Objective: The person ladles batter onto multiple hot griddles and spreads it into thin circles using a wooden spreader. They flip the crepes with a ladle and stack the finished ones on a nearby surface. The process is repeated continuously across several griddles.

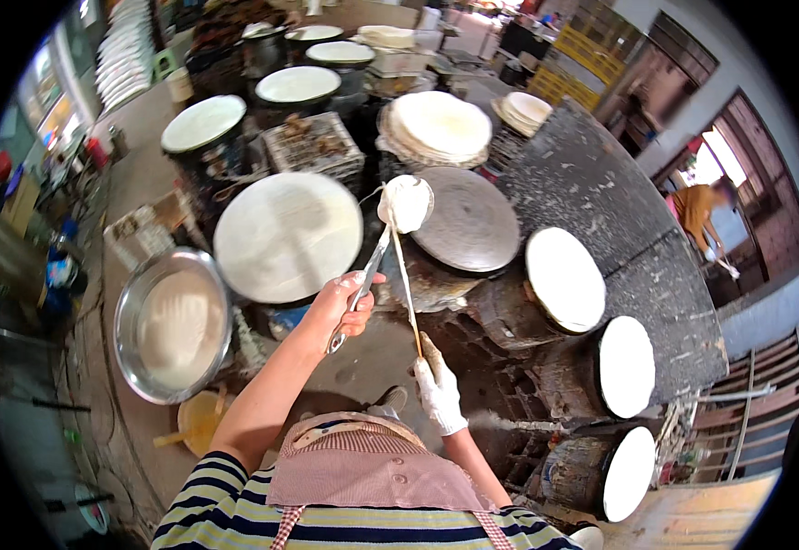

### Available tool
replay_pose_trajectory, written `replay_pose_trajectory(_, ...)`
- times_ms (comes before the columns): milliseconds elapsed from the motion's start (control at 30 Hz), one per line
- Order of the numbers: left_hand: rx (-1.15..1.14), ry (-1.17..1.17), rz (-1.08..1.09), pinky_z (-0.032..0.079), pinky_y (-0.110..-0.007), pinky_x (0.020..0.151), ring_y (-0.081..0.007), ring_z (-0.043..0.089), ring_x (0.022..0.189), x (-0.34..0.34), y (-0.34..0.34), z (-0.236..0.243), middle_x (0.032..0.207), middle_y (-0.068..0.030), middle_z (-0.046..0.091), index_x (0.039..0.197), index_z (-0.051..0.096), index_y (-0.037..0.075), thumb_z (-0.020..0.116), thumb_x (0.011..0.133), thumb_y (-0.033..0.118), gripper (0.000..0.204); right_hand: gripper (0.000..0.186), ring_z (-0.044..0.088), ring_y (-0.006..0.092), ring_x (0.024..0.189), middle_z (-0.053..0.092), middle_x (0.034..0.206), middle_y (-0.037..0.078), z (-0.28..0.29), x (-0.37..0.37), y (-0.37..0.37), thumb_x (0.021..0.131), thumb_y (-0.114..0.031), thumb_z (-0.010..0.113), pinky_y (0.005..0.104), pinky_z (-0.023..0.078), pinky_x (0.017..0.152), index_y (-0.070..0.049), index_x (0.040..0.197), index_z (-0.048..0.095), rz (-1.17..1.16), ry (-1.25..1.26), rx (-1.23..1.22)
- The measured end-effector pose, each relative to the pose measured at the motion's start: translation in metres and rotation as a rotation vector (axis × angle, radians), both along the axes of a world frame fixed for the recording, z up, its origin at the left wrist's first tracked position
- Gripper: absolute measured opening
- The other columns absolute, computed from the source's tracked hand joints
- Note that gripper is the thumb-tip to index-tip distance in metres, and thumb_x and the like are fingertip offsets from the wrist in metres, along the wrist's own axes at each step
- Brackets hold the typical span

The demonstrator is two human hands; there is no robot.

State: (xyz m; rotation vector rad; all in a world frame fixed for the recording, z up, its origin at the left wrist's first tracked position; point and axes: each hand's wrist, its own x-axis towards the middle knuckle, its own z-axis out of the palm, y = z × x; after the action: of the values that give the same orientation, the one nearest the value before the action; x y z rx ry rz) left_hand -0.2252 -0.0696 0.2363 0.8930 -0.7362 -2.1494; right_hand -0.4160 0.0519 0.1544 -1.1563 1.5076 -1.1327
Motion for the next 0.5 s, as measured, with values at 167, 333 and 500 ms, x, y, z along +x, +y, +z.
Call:
replay_pose_trajectory(167,0.017,0.001,-0.083,0.024,-0.021,0.035,-0.0047,0.03,0.04,-0.097,-0.062,-0.019,0.057,0.001,0.04,0.106,0.044,0.003,0.033,0.093,0.024,0.028,0.043,0.039,0.005,0.053,0.051,0.08,0.0,-0.021,-0.056,-0.031,0.09,-0.02,0.046,0.0186,0.033,0.049,-0.008,0.131,0.037,-0.23,-0.122,0.013)
replay_pose_trajectory(333,0.007,-0.09,-0.111,0.026,-0.023,0.035,-0.0081,0.033,0.041,-0.178,-0.122,-0.052,0.06,-0.0011,0.042,0.105,0.045,0.005,0.035,0.091,0.018,0.021,0.042,0.034,0.0043,0.038,0.047,0.066,-0.001,-0.044,-0.107,-0.065,0.09,-0.022,0.044,0.0193,0.028,0.031,-0.016,0.131,0.036,-0.397,-0.204,0.08)
replay_pose_trajectory(500,-0.267,-0.483,-0.129,0.026,-0.027,0.036,-0.0092,0.033,0.04,-0.206,-0.14,-0.075,0.053,0.0009,0.037,0.1,0.053,0.005,0.045,0.087,0.015,0.018,0.04,0.034,0.0049,0.037,0.047,0.064,-0.001,-0.031,-0.103,-0.07,0.09,-0.023,0.043,0.0204,0.029,0.031,-0.016,0.129,0.039,-0.529,-0.44,0.249)
